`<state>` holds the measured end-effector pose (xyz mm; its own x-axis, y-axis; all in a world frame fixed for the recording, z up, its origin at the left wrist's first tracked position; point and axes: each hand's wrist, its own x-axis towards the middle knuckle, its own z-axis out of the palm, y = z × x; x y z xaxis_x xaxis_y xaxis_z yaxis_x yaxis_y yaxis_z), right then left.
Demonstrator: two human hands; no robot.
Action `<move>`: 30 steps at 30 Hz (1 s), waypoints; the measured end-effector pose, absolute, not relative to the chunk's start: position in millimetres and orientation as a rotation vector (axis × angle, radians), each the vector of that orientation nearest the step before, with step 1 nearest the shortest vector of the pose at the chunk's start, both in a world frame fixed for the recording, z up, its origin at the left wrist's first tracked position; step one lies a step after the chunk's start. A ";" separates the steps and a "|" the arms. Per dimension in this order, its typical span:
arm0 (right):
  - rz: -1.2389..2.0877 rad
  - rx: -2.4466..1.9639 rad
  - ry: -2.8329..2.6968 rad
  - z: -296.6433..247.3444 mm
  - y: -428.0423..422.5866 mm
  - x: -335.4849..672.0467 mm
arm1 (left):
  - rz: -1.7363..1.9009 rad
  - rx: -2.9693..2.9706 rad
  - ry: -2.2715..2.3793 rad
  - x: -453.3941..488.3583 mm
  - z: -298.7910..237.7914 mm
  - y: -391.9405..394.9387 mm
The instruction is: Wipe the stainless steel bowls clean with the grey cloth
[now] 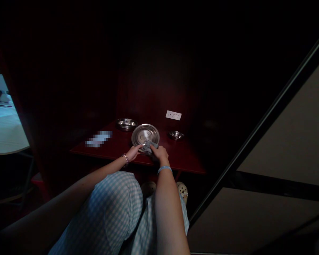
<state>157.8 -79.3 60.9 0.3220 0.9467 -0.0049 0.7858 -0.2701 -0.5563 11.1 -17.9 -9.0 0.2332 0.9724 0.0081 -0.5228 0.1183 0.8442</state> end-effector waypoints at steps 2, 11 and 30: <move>0.436 -2.171 -1.507 65.8 -82.7 157.3 | 1.218 0.866 0.667 11.8 -9.2 -17.9; 0.347 -2.198 -1.317 77.0 -91.9 154.7 | 1.191 0.907 0.719 12.6 -5.5 -21.3; 0.171 -2.057 -1.077 83.8 -93.3 146.8 | 1.154 1.049 0.722 6.6 7.9 -37.9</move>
